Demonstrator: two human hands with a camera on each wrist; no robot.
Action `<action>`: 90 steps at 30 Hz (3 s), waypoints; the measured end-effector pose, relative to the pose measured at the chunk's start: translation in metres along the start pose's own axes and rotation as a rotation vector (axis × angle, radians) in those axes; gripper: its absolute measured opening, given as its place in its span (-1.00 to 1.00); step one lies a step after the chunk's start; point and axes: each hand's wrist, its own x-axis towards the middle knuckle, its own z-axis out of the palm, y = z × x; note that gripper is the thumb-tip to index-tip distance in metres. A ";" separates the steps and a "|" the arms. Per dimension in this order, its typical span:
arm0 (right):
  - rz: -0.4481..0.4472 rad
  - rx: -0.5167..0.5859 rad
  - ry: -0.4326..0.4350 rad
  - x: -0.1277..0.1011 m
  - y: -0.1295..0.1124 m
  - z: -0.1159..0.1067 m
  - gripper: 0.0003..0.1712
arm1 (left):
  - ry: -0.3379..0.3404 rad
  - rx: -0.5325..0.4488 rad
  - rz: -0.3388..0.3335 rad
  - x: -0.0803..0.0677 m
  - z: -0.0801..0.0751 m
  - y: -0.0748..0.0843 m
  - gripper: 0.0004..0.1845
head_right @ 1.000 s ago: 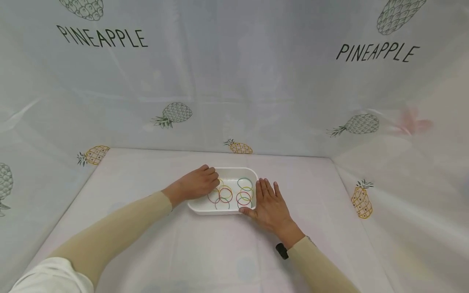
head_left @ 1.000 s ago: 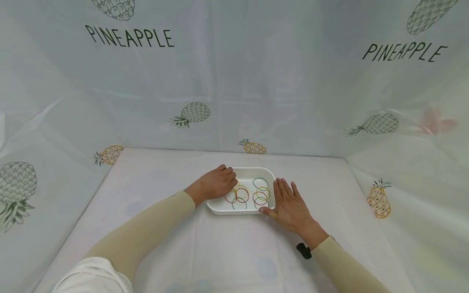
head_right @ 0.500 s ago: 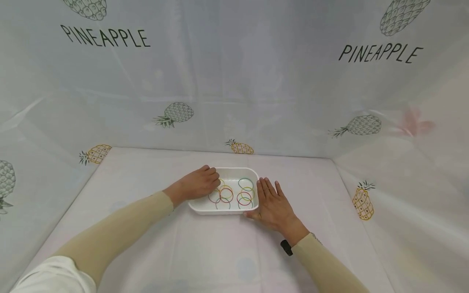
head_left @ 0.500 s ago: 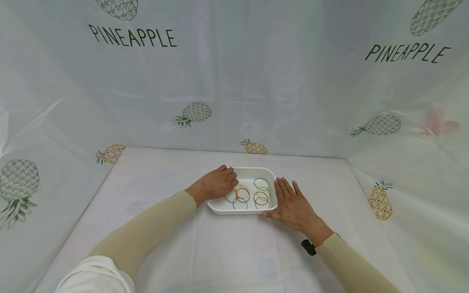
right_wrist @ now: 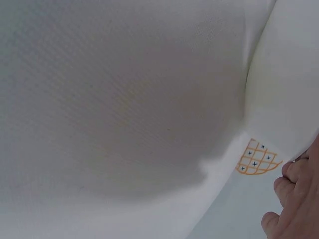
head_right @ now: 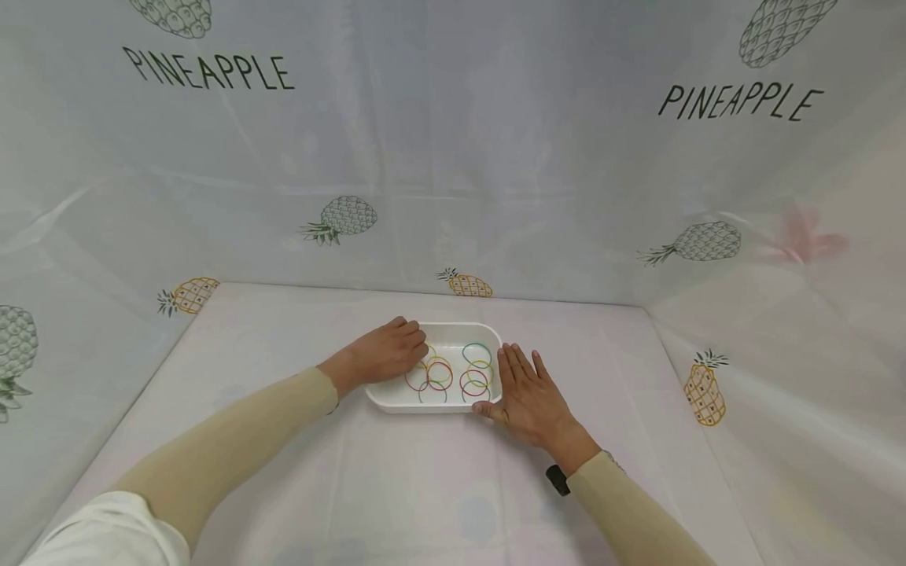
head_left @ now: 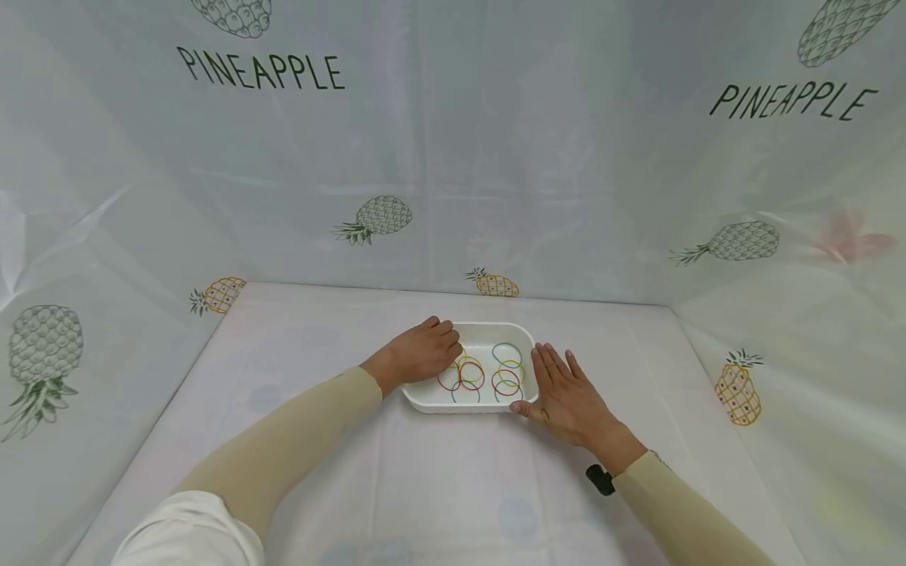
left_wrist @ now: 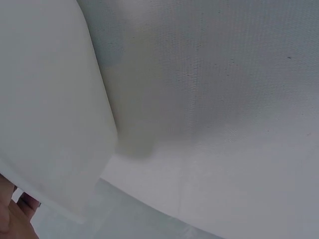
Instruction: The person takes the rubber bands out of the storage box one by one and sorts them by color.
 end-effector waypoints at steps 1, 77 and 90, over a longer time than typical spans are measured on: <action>0.000 0.000 0.000 0.000 0.000 0.000 0.23 | 0.001 0.001 -0.001 0.000 0.000 0.000 -0.87; 0.019 0.007 0.007 -0.002 -0.004 0.002 0.25 | 0.235 -0.185 -0.374 -0.131 -0.020 -0.065 -0.85; 0.023 0.013 0.015 -0.001 -0.006 -0.001 0.25 | 0.205 -0.233 -0.469 -0.130 -0.001 -0.047 -0.87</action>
